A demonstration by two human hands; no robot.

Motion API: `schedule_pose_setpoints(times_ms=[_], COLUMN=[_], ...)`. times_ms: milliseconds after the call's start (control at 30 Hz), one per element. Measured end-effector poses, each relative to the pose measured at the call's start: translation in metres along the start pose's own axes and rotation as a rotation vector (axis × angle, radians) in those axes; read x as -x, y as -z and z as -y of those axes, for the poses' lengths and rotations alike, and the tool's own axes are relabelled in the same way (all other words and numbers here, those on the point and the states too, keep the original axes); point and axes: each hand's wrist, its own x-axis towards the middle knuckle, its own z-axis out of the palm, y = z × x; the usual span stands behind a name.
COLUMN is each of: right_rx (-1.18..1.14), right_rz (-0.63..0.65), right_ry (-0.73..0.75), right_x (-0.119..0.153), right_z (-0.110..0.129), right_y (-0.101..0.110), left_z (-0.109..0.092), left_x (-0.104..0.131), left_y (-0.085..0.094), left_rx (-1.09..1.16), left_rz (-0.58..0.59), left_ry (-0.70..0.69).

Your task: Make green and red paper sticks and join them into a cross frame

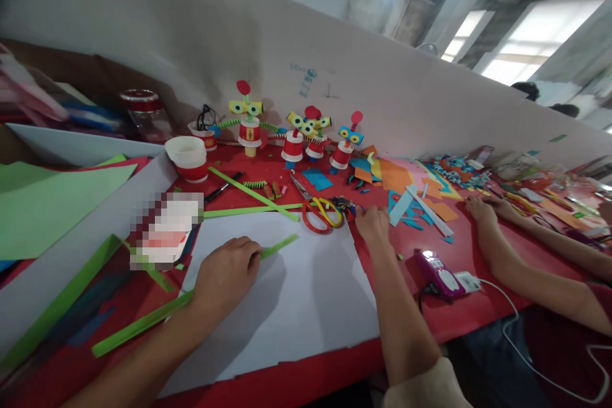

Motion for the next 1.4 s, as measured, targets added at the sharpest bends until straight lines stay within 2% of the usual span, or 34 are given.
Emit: schedule_pose_setpoints(times_ms=[67,167,200,233,267,333,400,500,833,1067,1133,1267,1300,1333,1400], right_rx=[-0.047,-0.200,-0.286,-0.494,-0.673,-0.941,-1.077,-1.161,-1.103,-1.137,-1.199,-1.317,-1.315,-1.296,-1.201], right_rz=[-0.006,0.185,0.327,0.576,0.698,0.825,0.803,0.734,0.634,0.555,0.489,0.216,0.207,0.254,0.489], right_ry=[0.022,0.077,0.089,0.045,0.000,-0.053,-0.072,-0.101,-0.163,-0.217,-0.265,-0.346,-0.340,-0.320,-0.250], right_x=[0.017,0.047,0.057,0.065,0.072,0.082,0.086,0.089,0.087,0.077,0.070,0.059,0.060,0.063,0.071], right_z=[0.015,0.047,0.058,0.069,0.078,0.093,0.102,0.104,0.093,0.086,0.082,0.078,0.079,0.080,0.084], right_y=[-0.006,-0.029,-0.038,-0.047,-0.055,-0.068,-0.076,-0.081,-0.079,-0.070,-0.066,-0.058,-0.057,-0.058,-0.061], left_z=[0.004,0.017,0.021,0.025,0.029,0.032,0.031,0.025,0.017,0.017,0.016,0.016,0.016,0.016,0.015], left_x=[-0.003,-0.011,-0.013,-0.016,-0.017,-0.018,-0.018,-0.016,-0.016,-0.014,-0.013,-0.014,-0.014,-0.014,-0.014], left_y=[0.004,0.015,0.020,0.025,0.030,0.037,0.041,0.040,0.028,0.032,0.034,0.036,0.036,0.036,0.037], left_rx=[0.043,0.284,0.430,0.599,0.771,1.056,1.213,1.263,1.060,0.875,0.854,0.865,0.881,0.896,0.913], left_rz=[-0.039,-0.050,-0.023,0.016,0.063,0.147,0.208,0.240,0.190,0.193,0.206,0.190,0.180,0.170,0.164], left_ry=[0.028,0.128,0.174,0.224,0.269,0.325,0.344,0.343,0.282,0.191,0.195,0.238,0.249,0.258,0.259])
